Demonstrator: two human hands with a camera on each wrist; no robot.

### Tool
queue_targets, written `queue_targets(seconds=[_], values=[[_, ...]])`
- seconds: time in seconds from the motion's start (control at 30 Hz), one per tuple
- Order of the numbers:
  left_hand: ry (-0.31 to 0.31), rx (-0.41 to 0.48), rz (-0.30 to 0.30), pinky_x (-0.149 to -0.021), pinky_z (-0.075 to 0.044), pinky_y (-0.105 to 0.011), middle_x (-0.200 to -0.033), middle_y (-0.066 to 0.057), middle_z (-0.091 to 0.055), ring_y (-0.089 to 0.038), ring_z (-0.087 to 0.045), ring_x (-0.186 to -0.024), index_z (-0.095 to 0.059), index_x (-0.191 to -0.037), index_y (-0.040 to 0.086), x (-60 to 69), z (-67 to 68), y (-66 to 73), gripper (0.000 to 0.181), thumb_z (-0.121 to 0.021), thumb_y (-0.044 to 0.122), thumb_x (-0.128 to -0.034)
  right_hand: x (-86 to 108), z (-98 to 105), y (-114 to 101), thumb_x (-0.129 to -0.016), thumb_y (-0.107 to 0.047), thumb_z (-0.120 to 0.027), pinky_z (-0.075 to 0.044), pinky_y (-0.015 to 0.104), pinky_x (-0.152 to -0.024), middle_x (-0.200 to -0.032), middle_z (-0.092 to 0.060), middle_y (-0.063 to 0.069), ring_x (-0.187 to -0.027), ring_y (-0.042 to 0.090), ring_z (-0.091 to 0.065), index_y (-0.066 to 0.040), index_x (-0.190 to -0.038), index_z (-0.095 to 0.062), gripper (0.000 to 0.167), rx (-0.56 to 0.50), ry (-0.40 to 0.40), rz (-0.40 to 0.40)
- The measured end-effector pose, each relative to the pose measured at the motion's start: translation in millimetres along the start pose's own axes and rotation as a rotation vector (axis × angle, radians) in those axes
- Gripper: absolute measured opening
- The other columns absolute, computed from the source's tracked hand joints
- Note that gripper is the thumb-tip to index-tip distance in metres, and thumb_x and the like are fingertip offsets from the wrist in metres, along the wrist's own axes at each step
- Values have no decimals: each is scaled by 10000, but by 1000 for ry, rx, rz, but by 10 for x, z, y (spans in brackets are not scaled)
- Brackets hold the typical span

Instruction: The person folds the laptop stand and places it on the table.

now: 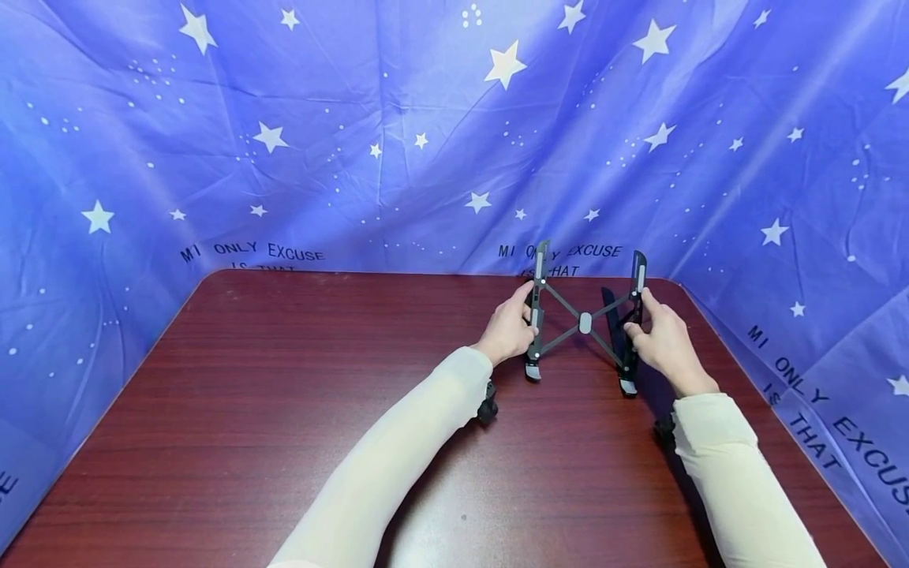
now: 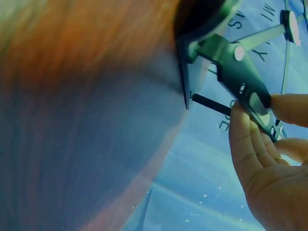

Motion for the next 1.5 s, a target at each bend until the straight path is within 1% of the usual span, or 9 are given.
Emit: queue_targets(seconds=[0.13,0.27,0.53,0.63,0.8,1.07,1.3,1.4,1.5], values=[[5,21,11,-662,-501,-238,-849,5,-574,-77,-593,-652,-254,-1516,232,16,33,-15,884,-698,-57,-809,2,6,-35,-915,-72,-587,-419,543,-819,-1032,-545,268,-874,389,-592,36,-1497,-171,724,-30,-18,2],[2,34,18,-657,-505,-242,-853,-4,-580,-86,-601,-659,-248,-1518,242,34,64,-26,895,-697,-64,-806,-1,-2,-52,-917,-70,-596,-438,519,-801,-1057,-557,256,-893,384,-608,26,-1500,-173,726,-45,-29,-10],[-16,37,22,-672,-499,-242,-836,-13,-585,-109,-581,-665,-222,-1524,240,60,117,-55,931,-707,-70,-791,-10,-58,-60,-921,-92,-608,-464,389,-692,-1072,-589,216,-843,309,-631,-32,-1517,-164,746,-60,-44,-50],[-12,35,9,-660,-502,-242,-838,-28,-594,-112,-586,-661,-224,-1524,221,68,140,-67,930,-712,-67,-786,-9,-75,-73,-922,-96,-613,-466,371,-682,-1080,-589,215,-852,307,-632,-38,-1519,-164,750,-68,-43,-52],[-4,25,-4,-635,-495,-236,-819,-18,-590,-107,-574,-648,-228,-1520,201,91,191,-103,920,-719,-58,-786,3,-102,-130,-915,-97,-621,-479,373,-681,-1080,-599,223,-862,318,-641,-27,-1515,-178,749,-73,-38,-32],[-18,53,-5,-624,-490,-231,-835,-44,-586,-109,-565,-655,-233,-1518,198,142,283,-131,915,-710,-75,-786,9,-146,-201,-915,-96,-623,-483,354,-674,-1056,-607,205,-877,322,-635,-40,-1517,-187,746,-97,-34,-28],[-25,67,-10,-644,-492,-232,-849,-47,-568,-120,-568,-696,-220,-1520,187,173,336,-162,912,-696,-83,-790,10,-178,-263,-913,-99,-624,-465,417,-732,-1059,-606,202,-860,315,-632,-32,-1515,-192,744,-98,-34,-25],[-26,64,-3,-646,-492,-232,-862,-44,-567,-118,-569,-702,-214,-1521,212,182,347,-184,917,-694,-77,-796,15,-194,-290,-913,-101,-625,-460,423,-737,-1073,-602,206,-847,305,-632,-41,-1518,-185,750,-97,-36,-34],[-25,69,12,-638,-495,-237,-869,-49,-570,-120,-571,-692,-209,-1521,232,204,373,-210,925,-694,-78,-798,13,-219,-323,-915,-107,-626,-466,400,-701,-1083,-597,202,-831,289,-631,-62,-1523,-180,755,-102,-39,-43]])
Point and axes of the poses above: each hand's wrist, its own x-axis away from the middle knuckle, its own z-axis out of the back of the hand, y = z × x, the point moved 7 cm from there along -x, towards the middle knuckle
